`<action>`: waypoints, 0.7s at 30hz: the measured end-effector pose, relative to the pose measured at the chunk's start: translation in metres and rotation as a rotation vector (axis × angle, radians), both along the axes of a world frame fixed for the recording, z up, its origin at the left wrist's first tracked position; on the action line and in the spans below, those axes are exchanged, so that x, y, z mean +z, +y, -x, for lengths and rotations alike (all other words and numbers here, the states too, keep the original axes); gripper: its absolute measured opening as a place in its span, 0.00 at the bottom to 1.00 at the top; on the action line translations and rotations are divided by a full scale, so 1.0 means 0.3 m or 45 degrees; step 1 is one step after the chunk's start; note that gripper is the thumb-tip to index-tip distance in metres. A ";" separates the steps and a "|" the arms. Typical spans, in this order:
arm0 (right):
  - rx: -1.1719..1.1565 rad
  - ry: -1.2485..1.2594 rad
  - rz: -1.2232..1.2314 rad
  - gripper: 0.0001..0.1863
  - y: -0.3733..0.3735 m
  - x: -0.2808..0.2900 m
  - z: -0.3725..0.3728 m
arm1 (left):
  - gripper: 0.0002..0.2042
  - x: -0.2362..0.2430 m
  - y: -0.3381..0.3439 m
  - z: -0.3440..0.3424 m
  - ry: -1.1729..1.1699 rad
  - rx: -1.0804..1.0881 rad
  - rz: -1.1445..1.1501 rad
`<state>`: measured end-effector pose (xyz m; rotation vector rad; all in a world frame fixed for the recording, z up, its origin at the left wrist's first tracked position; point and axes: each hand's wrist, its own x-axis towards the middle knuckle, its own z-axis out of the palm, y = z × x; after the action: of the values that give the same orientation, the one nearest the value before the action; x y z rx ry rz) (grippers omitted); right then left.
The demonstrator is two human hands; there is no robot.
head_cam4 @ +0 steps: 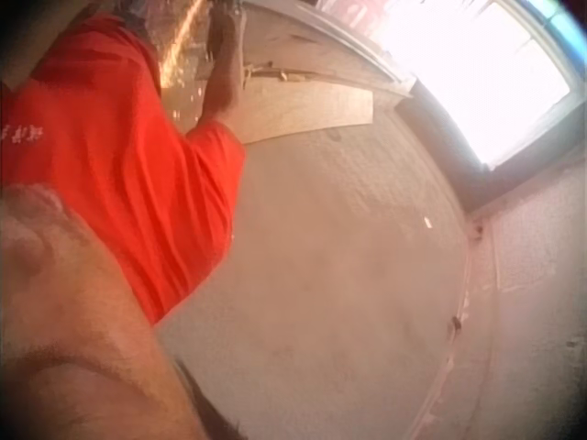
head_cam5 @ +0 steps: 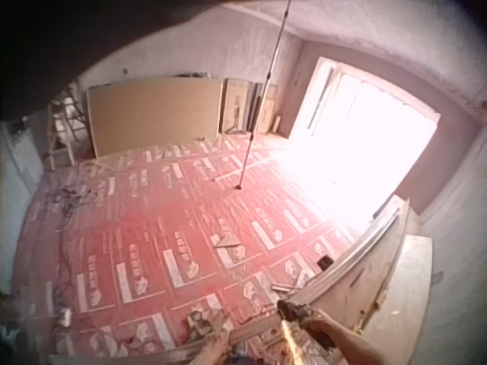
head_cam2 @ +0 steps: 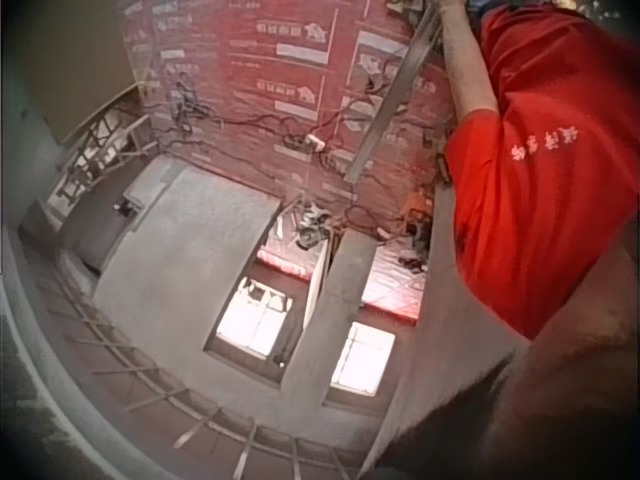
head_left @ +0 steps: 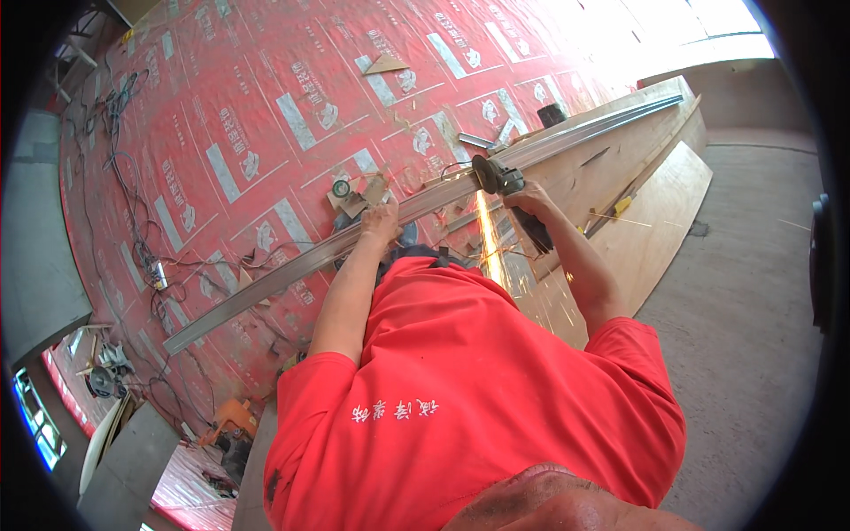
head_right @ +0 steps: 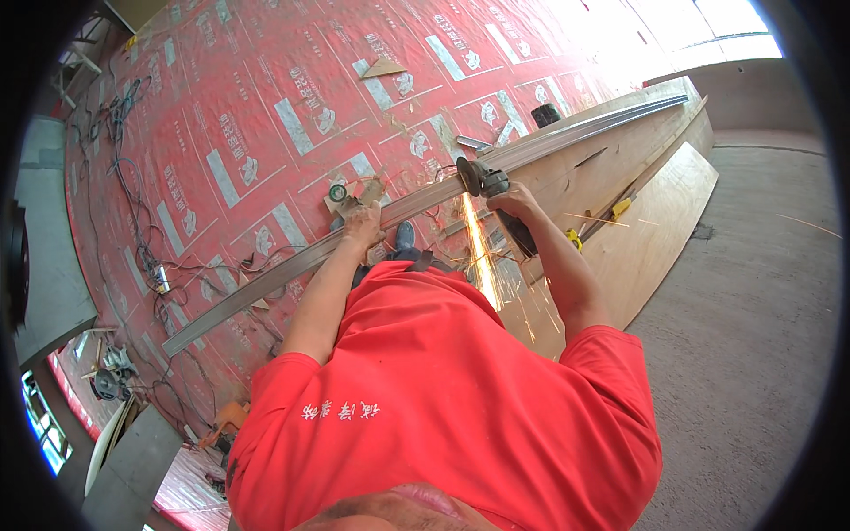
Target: Measuring, marking, and cutting a metal stud using a tape measure, pencil, and angle grinder.
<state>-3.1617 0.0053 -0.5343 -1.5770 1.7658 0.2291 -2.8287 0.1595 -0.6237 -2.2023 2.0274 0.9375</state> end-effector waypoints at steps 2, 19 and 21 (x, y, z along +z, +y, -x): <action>-0.028 -0.146 0.012 0.22 0.008 0.040 -0.037 | 0.28 -0.010 0.005 0.001 -0.012 -0.004 0.000; -1.216 -1.155 -0.276 0.15 -0.067 0.162 -0.284 | 0.25 0.328 -0.043 -0.197 0.277 0.214 0.262; -1.307 -1.270 -0.255 0.16 -0.087 0.093 -0.320 | 0.27 0.503 -0.076 -0.146 0.428 0.211 0.324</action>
<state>-3.0658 -0.0207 -0.5064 -0.3233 1.4025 -0.7276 -2.7849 0.1366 -0.4728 -2.5248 2.2398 1.1997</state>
